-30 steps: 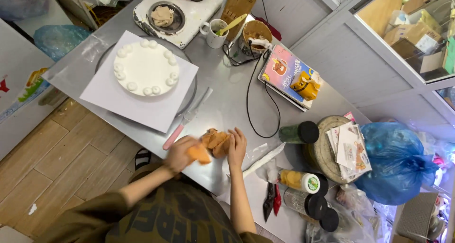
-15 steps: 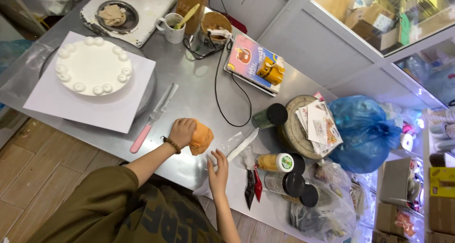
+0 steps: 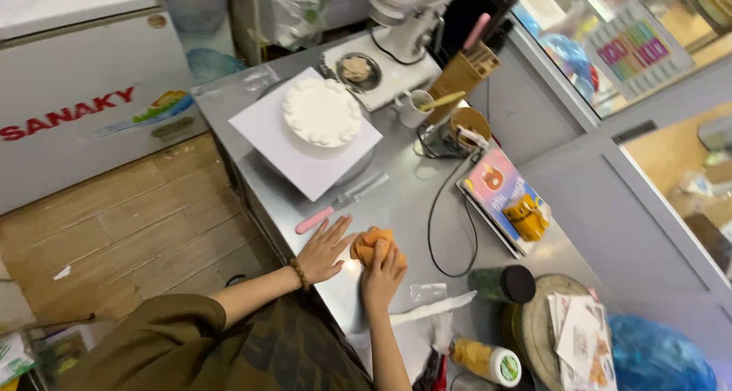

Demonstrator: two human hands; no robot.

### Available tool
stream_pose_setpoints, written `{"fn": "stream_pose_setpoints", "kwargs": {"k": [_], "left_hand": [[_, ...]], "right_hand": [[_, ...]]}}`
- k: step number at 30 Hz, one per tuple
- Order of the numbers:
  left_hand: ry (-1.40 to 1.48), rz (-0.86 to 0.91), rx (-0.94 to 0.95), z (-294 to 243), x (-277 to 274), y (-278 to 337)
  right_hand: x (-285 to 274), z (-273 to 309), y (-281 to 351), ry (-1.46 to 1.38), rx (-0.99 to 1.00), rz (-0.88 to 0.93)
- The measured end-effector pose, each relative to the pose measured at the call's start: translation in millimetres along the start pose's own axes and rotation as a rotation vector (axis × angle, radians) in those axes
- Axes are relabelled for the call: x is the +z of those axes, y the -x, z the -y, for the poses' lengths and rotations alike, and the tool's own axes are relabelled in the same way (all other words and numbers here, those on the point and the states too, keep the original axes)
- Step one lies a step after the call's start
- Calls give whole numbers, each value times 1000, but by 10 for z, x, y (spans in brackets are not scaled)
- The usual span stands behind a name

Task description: Gathering and preparing various materials and supplies to decorate a frosted cake.

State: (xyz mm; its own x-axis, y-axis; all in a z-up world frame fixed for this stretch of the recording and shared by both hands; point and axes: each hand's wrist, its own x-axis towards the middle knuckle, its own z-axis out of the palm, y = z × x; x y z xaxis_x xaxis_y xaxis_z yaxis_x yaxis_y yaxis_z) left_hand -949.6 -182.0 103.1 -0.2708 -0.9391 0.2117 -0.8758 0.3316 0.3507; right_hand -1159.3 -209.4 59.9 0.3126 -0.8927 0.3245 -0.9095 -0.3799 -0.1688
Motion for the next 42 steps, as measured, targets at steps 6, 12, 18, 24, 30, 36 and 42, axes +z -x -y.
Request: {"fn": "stream_pose_setpoints", "kwargs": {"k": [6,12,18,24,30,36,42], "left_hand": [[11,-180,-230,522,-570,-42],[-49,-65,-210,971,-702,-72],[-329,197,-277,1320,-991,175],[-354,275,-420,1235,-1125,131],[-193,16,-428,393,-656,611],[105,-106,35,-2659,-107,1086],[463,-94,495,-5460,246,1107]], "right_hand": [[-342,284,82,-67,49,100],[-663,585,651,-302,95,-59],[-1147,603,1607,-339,310,-128],[-1444,203,2590,-182,618,-232],[-1865,-357,3653,-42,760,-445],[-2466,-1199,5381,109,878,-651],[-3582,-2027,6473,329,1010,-607]]}}
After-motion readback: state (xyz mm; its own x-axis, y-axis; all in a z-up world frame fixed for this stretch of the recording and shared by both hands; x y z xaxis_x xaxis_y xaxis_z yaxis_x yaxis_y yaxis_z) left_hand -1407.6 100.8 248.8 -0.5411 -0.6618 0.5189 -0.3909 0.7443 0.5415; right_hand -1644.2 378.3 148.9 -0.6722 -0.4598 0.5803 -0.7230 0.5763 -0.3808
